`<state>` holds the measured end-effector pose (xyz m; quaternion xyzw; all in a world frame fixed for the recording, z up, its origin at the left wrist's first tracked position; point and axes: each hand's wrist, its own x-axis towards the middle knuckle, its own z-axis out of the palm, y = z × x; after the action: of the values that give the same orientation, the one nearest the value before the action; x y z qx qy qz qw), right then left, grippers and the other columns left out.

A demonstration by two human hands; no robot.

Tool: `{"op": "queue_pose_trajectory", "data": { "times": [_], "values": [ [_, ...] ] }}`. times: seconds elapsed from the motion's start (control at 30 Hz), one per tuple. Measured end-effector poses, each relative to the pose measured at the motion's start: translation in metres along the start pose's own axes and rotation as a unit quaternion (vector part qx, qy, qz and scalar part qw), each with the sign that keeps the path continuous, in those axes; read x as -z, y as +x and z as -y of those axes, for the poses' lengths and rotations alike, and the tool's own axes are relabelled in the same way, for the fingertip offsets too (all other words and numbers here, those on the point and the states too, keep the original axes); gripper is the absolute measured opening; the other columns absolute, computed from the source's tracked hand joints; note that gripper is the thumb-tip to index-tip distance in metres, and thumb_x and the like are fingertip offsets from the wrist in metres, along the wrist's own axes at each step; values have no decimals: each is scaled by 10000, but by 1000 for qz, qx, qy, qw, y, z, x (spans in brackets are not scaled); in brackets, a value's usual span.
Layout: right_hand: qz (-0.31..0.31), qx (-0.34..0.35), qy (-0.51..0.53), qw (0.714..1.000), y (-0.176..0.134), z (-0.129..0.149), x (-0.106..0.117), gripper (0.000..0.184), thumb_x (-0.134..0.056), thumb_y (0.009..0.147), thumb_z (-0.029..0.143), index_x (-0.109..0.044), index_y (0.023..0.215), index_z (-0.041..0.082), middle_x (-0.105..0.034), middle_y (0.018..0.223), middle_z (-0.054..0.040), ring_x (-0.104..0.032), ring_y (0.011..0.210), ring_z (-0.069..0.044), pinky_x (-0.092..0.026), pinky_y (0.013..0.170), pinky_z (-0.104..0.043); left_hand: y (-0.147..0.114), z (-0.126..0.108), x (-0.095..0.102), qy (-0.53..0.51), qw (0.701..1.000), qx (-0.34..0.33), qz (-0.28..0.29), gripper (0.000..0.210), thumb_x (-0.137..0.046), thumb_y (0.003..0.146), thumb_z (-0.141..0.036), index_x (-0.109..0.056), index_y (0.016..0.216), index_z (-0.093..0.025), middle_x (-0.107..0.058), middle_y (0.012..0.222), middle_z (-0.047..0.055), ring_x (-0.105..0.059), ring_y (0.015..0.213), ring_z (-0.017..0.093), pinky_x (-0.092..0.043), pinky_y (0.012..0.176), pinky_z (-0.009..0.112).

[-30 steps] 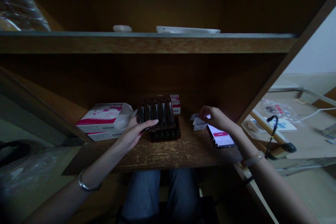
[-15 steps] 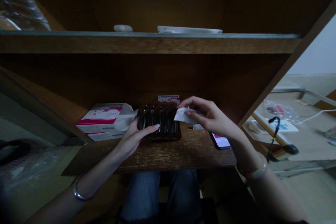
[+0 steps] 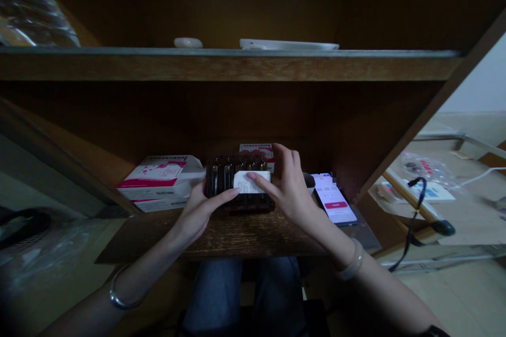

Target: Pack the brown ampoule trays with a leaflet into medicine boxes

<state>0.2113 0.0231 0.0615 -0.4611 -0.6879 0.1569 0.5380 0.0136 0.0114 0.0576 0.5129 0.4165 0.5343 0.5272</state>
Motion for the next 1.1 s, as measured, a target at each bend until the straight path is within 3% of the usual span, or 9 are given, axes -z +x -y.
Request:
{"op": "queue_pose_trajectory", "data": {
  "times": [0.13, 0.3, 0.5, 0.7, 0.8, 0.87, 0.93, 1.0, 1.1],
  "values": [
    [88, -130, 126, 980, -3, 0, -9, 468, -625, 870, 534, -590, 1200, 205, -686, 1089, -91, -647, 958, -234, -523, 843, -374, -2, -4, -3, 0, 1000, 4, -2, 412, -848, 657, -273, -713, 1027, -151, -753, 1098, 86, -688, 1038, 274, -521, 980, 418],
    [144, -262, 313, 901, -3, 6, -13, 299, -719, 799, 485, -694, 901, 205, -735, 858, -22, -658, 738, -162, -518, 699, -284, -5, -3, -4, 14, 999, 14, 26, 392, -827, 683, -304, -705, 1028, -164, -754, 1082, 70, -683, 1042, 266, -521, 975, 404],
    [135, -352, 397, 837, -8, 7, -21, 414, -905, 575, 293, -714, 923, 174, -770, 887, -31, -697, 778, -185, -542, 855, -353, -8, 3, -6, 117, 993, 9, -26, 573, -787, 683, -365, -563, 1168, -160, -656, 1194, 102, -602, 1163, 287, -428, 1081, 441],
    [145, -367, 413, 821, -12, 11, -22, 364, -877, 605, 279, -744, 936, 204, -779, 930, -47, -719, 852, -237, -537, 948, -440, -16, -5, -8, 214, 977, -6, 12, 581, -530, 872, -524, -375, 1318, -187, -532, 1359, 147, -412, 1394, 276, -324, 1168, 422],
    [150, -379, 425, 808, -12, 12, -20, 291, -873, 613, 289, -757, 869, 216, -781, 879, -38, -723, 796, -232, -584, 855, -403, -10, -23, 9, 340, 935, -18, 103, 733, -420, 899, -598, -250, 1442, -135, -395, 1490, 202, -301, 1467, 279, -268, 1199, 429],
    [146, -392, 449, 789, -11, 13, -18, 288, -873, 619, 295, -758, 868, 206, -783, 871, -29, -728, 768, -212, -600, 811, -362, 1, -40, 30, 449, 873, -43, 184, 877, -499, 848, -643, -245, 1487, -100, -298, 1556, 236, -248, 1488, 322, -229, 1210, 461],
    [144, -400, 481, 767, -9, 13, -17, 289, -863, 640, 296, -759, 888, 191, -787, 904, -33, -737, 782, -201, -608, 803, -338, 15, -57, 56, 539, 818, -81, 186, 1121, -652, 726, -678, -160, 1543, -90, -163, 1622, 250, -155, 1511, 383, -197, 1207, 524],
    [132, -407, 508, 747, -6, 12, -15, 265, -850, 654, 295, -760, 877, 184, -788, 926, -43, -743, 801, -208, -619, 795, -346, 30, -70, 85, 609, 765, -110, 181, 1281, -760, 609, -671, -142, 1559, -75, -166, 1623, 270, -144, 1500, 441, -188, 1186, 580],
    [96, -408, 527, 739, 0, 9, -14, 223, -846, 639, 279, -753, 823, 195, -786, 912, -43, -746, 819, -227, -631, 785, -372, 50, -76, 125, 652, 731, -108, 168, 1131, -738, 650, -616, -270, 1525, -76, -316, 1578, 258, -240, 1467, 444, -191, 1139, 646]
  ]
}}
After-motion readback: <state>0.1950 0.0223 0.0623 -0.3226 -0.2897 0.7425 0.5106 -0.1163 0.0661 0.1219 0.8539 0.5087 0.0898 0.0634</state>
